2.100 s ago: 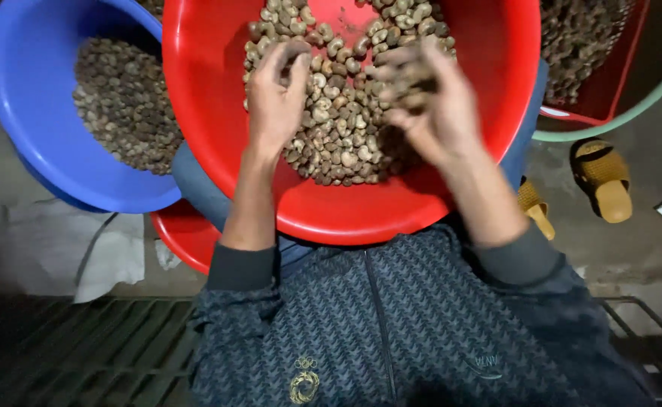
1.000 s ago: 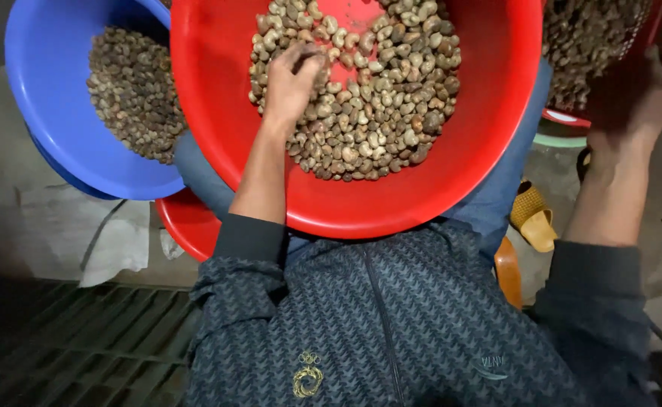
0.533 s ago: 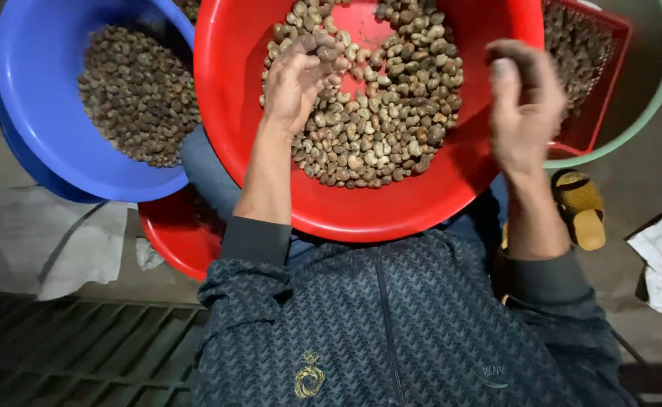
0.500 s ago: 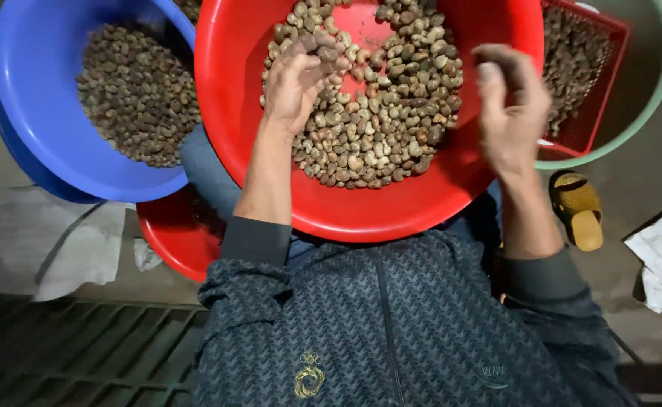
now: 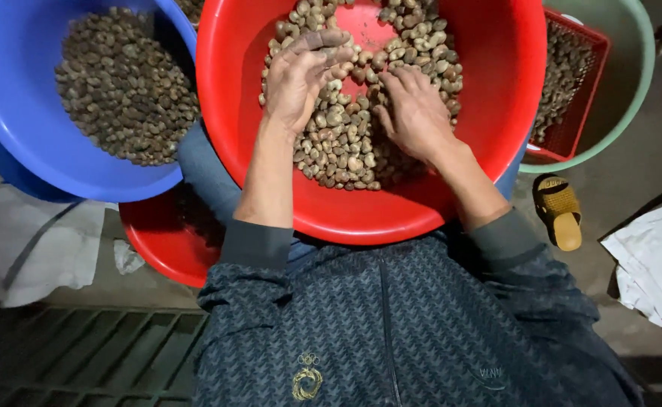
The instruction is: A person is manually sorting through a large quantity of nuts in a red plastic bowl, sifting through them with both hands.
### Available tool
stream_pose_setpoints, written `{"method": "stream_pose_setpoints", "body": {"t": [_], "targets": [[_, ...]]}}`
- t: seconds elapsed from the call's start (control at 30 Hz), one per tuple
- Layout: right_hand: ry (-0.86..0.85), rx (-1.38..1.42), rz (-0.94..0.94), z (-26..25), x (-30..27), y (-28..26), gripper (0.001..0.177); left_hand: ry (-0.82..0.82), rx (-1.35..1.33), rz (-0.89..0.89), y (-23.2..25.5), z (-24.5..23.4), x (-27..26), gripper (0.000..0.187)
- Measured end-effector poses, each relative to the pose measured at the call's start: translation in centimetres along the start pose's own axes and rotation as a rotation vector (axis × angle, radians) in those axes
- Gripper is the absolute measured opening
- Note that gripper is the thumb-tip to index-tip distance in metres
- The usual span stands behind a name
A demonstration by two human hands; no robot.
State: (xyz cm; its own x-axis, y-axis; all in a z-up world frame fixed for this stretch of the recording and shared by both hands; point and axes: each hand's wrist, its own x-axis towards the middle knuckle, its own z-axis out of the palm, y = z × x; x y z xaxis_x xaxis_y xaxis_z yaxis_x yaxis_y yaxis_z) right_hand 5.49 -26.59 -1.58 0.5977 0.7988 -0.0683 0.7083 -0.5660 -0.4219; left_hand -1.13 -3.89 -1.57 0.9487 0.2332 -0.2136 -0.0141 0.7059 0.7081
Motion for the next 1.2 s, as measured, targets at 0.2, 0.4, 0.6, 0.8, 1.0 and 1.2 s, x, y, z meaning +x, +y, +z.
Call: {"method": "stream_pose_setpoints", "body": {"t": [0.2,0.4,0.6,0.8,1.0,1.2], "targets": [[-0.025,-0.115,-0.026,2.1,1.1,-0.5,0.057,0.021,0.067,0.066,0.1,0.3,0.2,0.029],[-0.039,-0.117,0.086,4.5,3.1,-0.2,0.072,0.153,0.072,0.034,0.2,-0.1,0.6,0.032],[-0.239,-0.055,0.062,4.7,4.4,-1.5,0.078,0.324,0.03,-0.023,0.3,-0.3,0.8,0.028],[-0.018,-0.186,0.17,4.7,7.5,1.4,0.074,0.366,0.145,-0.073,0.5,0.8,0.6,0.025],[-0.222,-0.295,0.129,8.0,6.2,0.4,0.088,0.415,0.138,-0.12,0.4,0.6,0.8,0.027],[-0.266,-0.128,0.041,4.2,4.8,-0.9,0.072,0.337,0.148,-0.064,-0.4,-0.3,1.1,0.036]]}}
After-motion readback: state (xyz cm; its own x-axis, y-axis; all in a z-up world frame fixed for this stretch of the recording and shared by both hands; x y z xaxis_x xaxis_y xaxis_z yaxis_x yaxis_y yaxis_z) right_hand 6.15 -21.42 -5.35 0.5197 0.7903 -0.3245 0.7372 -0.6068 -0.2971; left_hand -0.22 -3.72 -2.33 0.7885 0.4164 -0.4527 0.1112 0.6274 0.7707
